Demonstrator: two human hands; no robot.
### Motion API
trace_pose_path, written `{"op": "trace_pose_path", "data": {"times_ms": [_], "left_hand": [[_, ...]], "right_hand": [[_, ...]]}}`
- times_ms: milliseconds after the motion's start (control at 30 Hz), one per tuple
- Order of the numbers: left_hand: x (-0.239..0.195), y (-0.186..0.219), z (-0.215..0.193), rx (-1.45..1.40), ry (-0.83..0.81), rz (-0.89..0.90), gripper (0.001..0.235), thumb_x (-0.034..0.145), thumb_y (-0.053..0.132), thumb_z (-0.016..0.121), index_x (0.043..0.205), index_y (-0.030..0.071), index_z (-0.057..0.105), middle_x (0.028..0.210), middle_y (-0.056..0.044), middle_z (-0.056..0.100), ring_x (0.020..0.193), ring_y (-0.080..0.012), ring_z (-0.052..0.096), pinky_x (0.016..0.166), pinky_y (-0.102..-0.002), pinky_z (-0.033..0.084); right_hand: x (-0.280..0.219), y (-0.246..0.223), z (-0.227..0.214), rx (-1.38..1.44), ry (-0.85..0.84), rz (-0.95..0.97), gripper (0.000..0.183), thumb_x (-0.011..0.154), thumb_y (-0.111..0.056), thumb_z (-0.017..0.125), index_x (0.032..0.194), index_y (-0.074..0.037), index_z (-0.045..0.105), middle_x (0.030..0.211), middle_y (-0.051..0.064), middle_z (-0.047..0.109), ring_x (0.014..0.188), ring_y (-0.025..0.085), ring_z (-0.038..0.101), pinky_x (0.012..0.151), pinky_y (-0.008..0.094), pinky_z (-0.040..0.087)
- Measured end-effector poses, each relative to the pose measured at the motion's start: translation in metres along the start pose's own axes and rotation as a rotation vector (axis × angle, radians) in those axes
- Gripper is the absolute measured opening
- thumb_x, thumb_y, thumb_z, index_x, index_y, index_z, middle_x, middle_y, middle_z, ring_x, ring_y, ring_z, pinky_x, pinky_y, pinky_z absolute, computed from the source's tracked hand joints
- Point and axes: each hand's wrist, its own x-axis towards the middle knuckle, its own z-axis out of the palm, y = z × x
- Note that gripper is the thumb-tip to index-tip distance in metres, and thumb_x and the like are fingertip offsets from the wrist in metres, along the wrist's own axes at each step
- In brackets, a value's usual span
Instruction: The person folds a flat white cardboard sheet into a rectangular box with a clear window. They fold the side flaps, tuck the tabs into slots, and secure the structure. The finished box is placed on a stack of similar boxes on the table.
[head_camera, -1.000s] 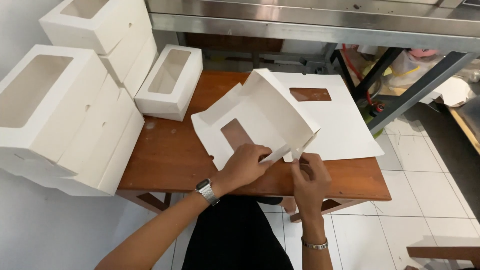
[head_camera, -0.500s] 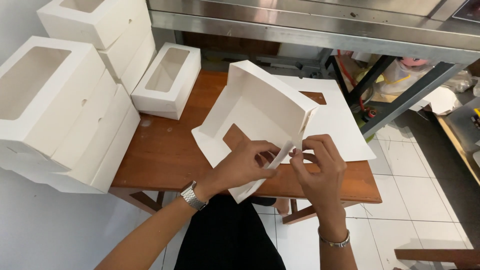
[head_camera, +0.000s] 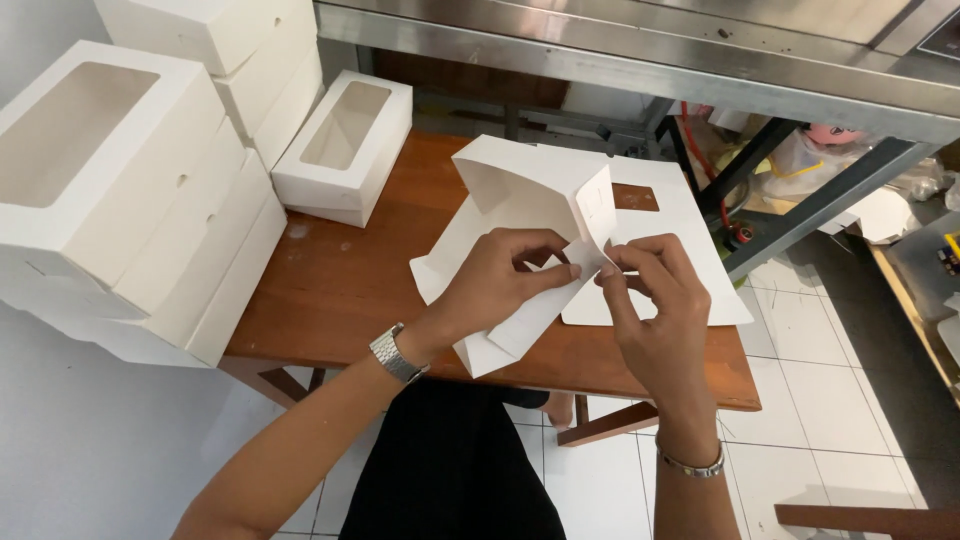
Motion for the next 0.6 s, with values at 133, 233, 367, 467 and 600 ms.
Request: {"op": "trace_pose_path", "data": {"times_ms": [133,233,367,467,600], "left_hand": [[0.007,-0.005,-0.003,-0.085,-0.016,-0.004,0.021,0.088,0.028,0.075,0.099,0.01,0.076,0.078,-0.006,0.069,0.08,-0.0159,0.066,0.069,-0.032,0.057],[0.01,-0.013,-0.003,-0.128,-0.051,0.004,0.022,0.089,0.026,0.075,0.103,0.009,0.076,0.078,-0.007,0.068,0.08,-0.0166,0.064,0.069,-0.032,0.056],[0.007,-0.008,-0.001,-0.043,-0.012,0.054,0.021,0.09,0.027,0.074,0.104,0.011,0.076,0.09,-0.01,0.074,0.087,-0.0198,0.065,0.076,-0.037,0.056],[0.005,-0.004,0.001,0.026,0.024,0.075,0.02,0.09,0.027,0.074,0.102,0.011,0.077,0.091,-0.012,0.076,0.087,-0.0223,0.067,0.078,-0.037,0.055],[0.003,-0.008,0.009,0.031,0.107,0.076,0.017,0.09,0.022,0.073,0.096,0.007,0.078,0.079,-0.009,0.074,0.078,-0.0144,0.061,0.071,-0.031,0.053]], "right_hand": [[0.009,-0.007,-0.003,-0.034,-0.005,-0.037,0.008,0.095,0.012,0.063,0.1,0.011,0.07,0.088,0.016,0.056,0.078,0.035,0.072,0.071,0.047,0.065],[0.012,-0.007,-0.004,-0.082,-0.003,-0.074,0.007,0.096,0.012,0.064,0.099,0.011,0.07,0.087,0.017,0.056,0.076,0.035,0.071,0.071,0.046,0.065],[0.013,-0.009,-0.006,-0.158,-0.018,-0.132,0.008,0.095,0.013,0.065,0.1,0.011,0.071,0.087,0.017,0.055,0.076,0.036,0.069,0.072,0.045,0.064],[0.015,-0.01,-0.007,-0.164,-0.03,-0.14,0.008,0.094,0.014,0.066,0.099,0.011,0.072,0.086,0.018,0.057,0.075,0.036,0.069,0.072,0.046,0.064],[0.013,-0.001,0.002,-0.109,0.02,-0.126,0.007,0.094,0.013,0.068,0.098,0.01,0.073,0.085,0.015,0.059,0.075,0.031,0.069,0.072,0.042,0.064]]}}
